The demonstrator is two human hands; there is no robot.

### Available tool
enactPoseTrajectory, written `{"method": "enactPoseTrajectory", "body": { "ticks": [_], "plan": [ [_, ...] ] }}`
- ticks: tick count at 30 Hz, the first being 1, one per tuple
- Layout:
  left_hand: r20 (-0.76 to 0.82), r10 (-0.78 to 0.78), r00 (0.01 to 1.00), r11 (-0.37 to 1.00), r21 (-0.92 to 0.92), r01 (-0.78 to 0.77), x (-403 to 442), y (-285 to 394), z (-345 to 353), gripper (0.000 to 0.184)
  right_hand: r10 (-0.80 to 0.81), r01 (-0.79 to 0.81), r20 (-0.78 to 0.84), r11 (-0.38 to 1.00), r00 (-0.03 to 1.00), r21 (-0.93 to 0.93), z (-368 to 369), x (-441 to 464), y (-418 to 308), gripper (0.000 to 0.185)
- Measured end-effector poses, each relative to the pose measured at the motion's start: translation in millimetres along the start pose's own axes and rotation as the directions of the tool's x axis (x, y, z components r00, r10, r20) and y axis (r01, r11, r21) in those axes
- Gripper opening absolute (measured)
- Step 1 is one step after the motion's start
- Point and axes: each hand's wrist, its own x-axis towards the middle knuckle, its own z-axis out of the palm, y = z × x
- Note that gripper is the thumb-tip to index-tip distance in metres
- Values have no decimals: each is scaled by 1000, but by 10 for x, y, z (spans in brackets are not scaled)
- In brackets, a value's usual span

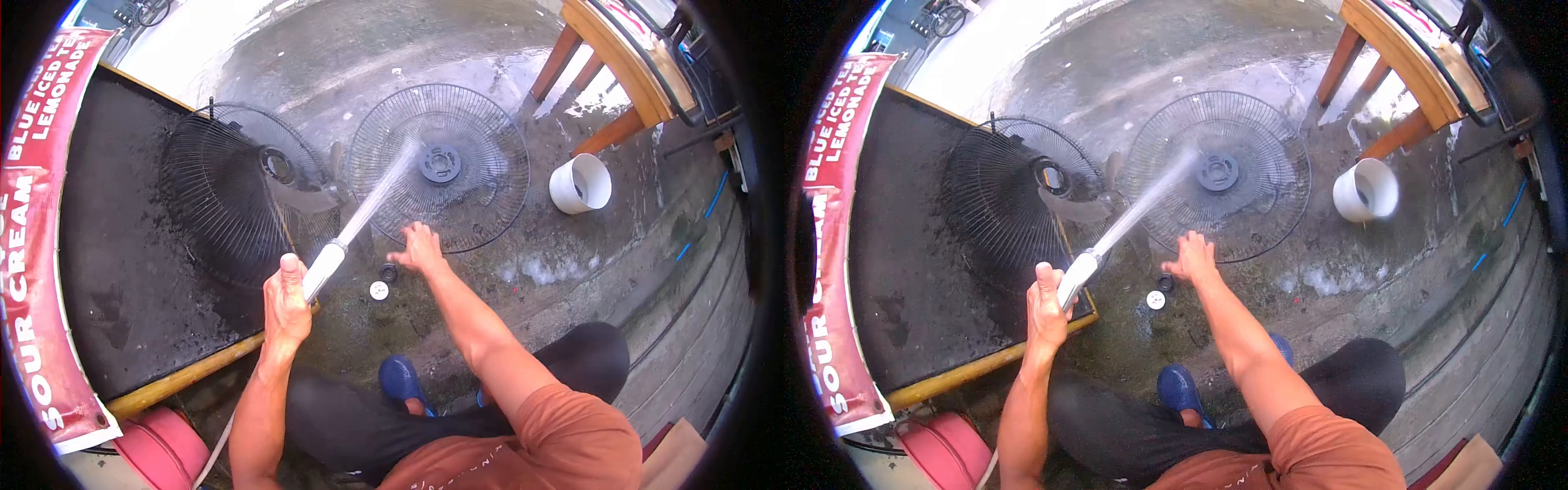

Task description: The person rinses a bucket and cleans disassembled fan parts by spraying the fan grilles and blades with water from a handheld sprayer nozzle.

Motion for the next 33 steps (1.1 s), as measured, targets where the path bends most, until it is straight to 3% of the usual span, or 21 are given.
{"method": "enactPoseTrajectory", "body": {
  "ticks": [2, 6, 11, 14, 16, 19, 20, 21, 23, 24, 25, 26, 28, 31, 33],
  "plan": [
    [12, -4, 1000, 1000, 7, 4, -13, 2, -13, 82, -109, 92, -88, 980, 990, -178, 143, -175, 49, 48],
    [14, 3, 1000, 1000, 17, -3, -12, -10, -63, 81, -128, 98, -102, 961, 987, -257, 328, -197, 224, 29],
    [-54, 77, 996, 995, -53, -80, -17, 91, -118, 82, -313, 224, -226, 911, 922, -347, -254, -119, 163, 28],
    [-101, 101, 990, 991, -80, -110, -29, 135, -158, 81, -361, 268, -271, 907, 893, -324, -1028, 181, -153, 28],
    [-139, 124, 982, 984, -109, -140, -53, 194, -178, 81, -496, 452, -555, 863, 668, -227, -1394, 554, -183, 24],
    [-164, 144, 976, 980, -116, -164, -119, 271, -265, 83, -217, 238, -543, 971, 811, -32, -2348, 899, -496, 22],
    [-164, 136, 977, 981, -114, -156, -132, 241, -286, 83, -244, 253, -635, 964, 733, -79, -2583, 1070, -497, 20],
    [-164, 128, 978, 983, -112, -148, -132, 193, -294, 84, -192, 256, -632, 967, 751, 11, -2898, 1204, -506, 20],
    [-147, 103, 984, 985, -122, -121, -151, 152, -336, 87, -258, 381, -671, 924, 695, 39, -3388, 1651, -228, 26],
    [-144, 97, 985, 986, -121, -115, -158, 138, -359, 87, -73, 281, -643, 932, 762, 227, -3647, 1803, -168, 37],
    [-141, 92, 986, 987, -121, -109, -162, 118, -372, 88, -45, 114, -646, 991, 762, 65, -3951, 1404, -571, 44],
    [-137, 87, 987, 987, -120, -104, -161, 96, -383, 88, -209, 28, -772, 970, 600, -240, -4082, 1526, -492, 51],
    [-134, 89, 987, 988, -115, -105, -155, 59, -401, 88, -124, -34, -753, 981, 647, -190, -4337, 1432, -704, 58],
    [-103, 112, 988, 986, -116, -123, -179, 61, -445, 87, -264, 40, -629, 938, 731, -346, -4520, 1281, -1133, 64],
    [-65, 128, 990, 984, -116, -134, -213, 122, -498, 86, -381, 186, -436, 885, 815, -427, -4431, 1369, -1292, 64]
  ]
}}
